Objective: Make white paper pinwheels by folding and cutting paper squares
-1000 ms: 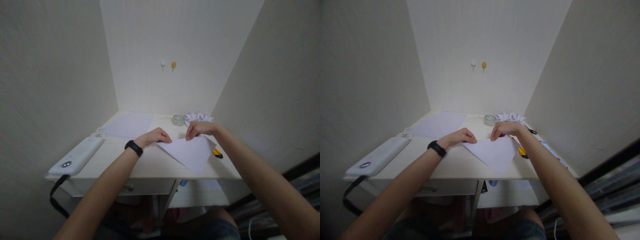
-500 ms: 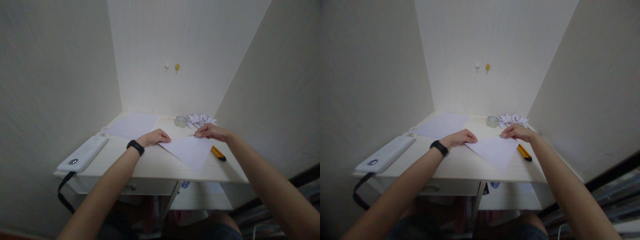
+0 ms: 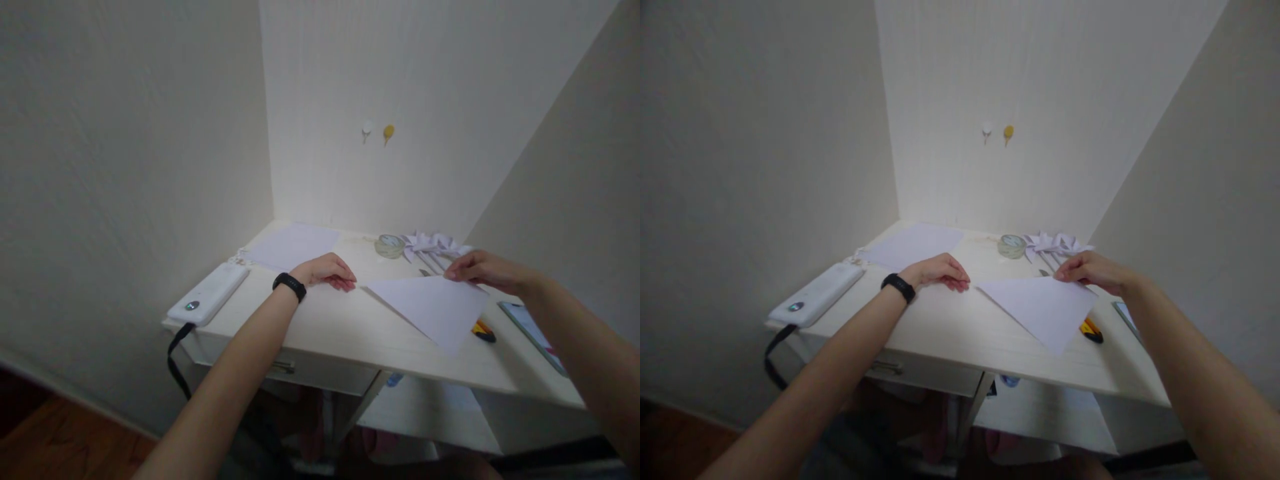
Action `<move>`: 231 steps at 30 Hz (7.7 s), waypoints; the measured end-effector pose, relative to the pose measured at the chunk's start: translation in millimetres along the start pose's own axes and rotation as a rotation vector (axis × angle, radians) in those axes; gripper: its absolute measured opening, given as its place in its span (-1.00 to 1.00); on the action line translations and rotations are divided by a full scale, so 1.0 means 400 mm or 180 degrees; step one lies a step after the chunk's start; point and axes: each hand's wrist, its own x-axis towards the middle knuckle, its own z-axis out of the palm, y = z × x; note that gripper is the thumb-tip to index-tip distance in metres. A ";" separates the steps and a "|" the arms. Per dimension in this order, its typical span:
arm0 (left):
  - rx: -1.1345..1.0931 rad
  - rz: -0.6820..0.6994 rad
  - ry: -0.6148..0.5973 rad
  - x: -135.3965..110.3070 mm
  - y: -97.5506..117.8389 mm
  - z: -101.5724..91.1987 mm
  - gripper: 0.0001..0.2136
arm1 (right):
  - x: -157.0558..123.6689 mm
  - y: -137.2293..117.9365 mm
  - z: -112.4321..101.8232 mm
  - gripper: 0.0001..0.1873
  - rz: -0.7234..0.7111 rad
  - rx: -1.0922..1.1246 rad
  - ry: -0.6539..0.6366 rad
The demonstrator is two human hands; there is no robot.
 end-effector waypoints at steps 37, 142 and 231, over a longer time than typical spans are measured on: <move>-0.1732 0.0716 0.1425 0.090 0.020 0.120 -0.76 | 0.259 -0.050 0.352 -0.56 -0.0333 0.2951 0.0881; 0.1491 0.1242 0.1727 0.035 0.063 0.107 -0.66 | 0.178 -0.045 0.343 -0.66 -0.0976 0.2775 -0.0112; 0.1046 0.1280 0.1470 0.042 0.098 0.170 -0.74 | 0.143 -0.088 0.285 -0.56 -0.1383 0.2809 0.1555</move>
